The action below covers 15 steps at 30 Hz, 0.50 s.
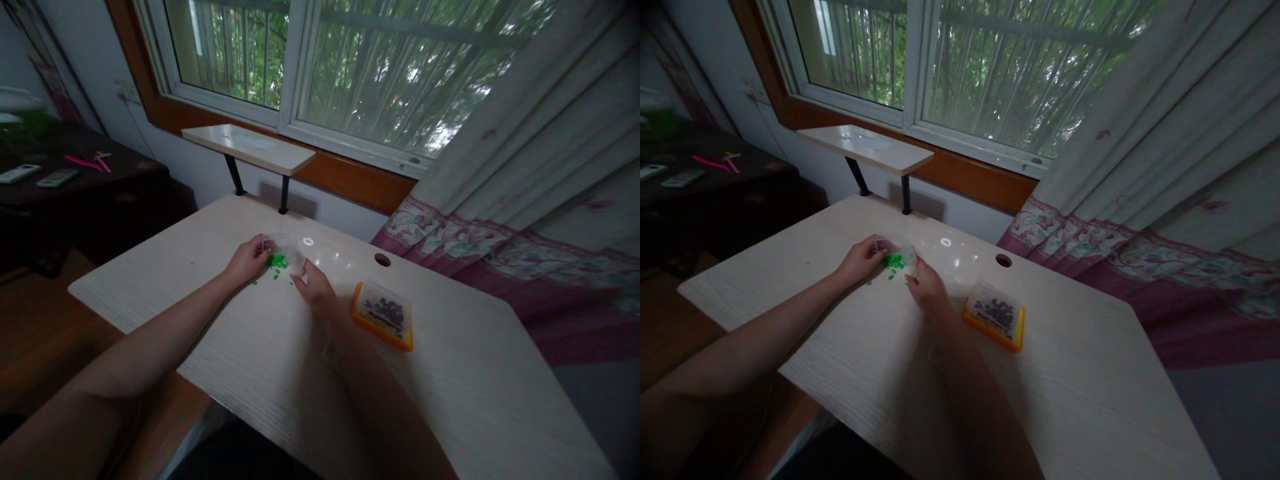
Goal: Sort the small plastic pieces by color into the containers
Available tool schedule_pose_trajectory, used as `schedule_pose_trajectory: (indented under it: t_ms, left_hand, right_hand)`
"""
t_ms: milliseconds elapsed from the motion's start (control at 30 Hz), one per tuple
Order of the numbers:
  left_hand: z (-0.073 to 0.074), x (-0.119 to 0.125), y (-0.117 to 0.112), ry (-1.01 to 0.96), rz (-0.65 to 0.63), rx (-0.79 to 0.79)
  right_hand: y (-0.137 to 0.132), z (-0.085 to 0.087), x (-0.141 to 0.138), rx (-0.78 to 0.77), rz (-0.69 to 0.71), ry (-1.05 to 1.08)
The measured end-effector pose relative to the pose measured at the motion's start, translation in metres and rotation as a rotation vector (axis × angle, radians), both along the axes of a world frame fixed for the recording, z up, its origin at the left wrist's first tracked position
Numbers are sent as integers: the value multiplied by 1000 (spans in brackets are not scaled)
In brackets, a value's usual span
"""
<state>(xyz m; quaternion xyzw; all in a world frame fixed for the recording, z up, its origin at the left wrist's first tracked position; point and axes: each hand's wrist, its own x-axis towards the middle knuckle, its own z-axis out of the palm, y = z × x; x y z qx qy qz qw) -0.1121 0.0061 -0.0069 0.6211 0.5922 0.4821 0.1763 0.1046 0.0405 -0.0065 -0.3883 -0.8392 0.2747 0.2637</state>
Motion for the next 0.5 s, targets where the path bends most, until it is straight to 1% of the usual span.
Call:
schedule_pose_trajectory:
  t_ms: [100,167,333,433,500]
  left_hand:
    - [-4,0,1,48,13,9]
    - [-6,-1,2,58,19,12]
    - [-5,0,2,31,29,39]
    - [-4,1,2,12,19,57]
    - [-5,1,2,-4,5,67]
  right_hand:
    - [0,4,-2,44,-2,-150]
    - [0,5,-2,62,-11,-201]
    - [2,8,1,100,-42,-242]
    - [3,9,4,90,-68,-259]
    - [3,9,5,79,-110,-262]
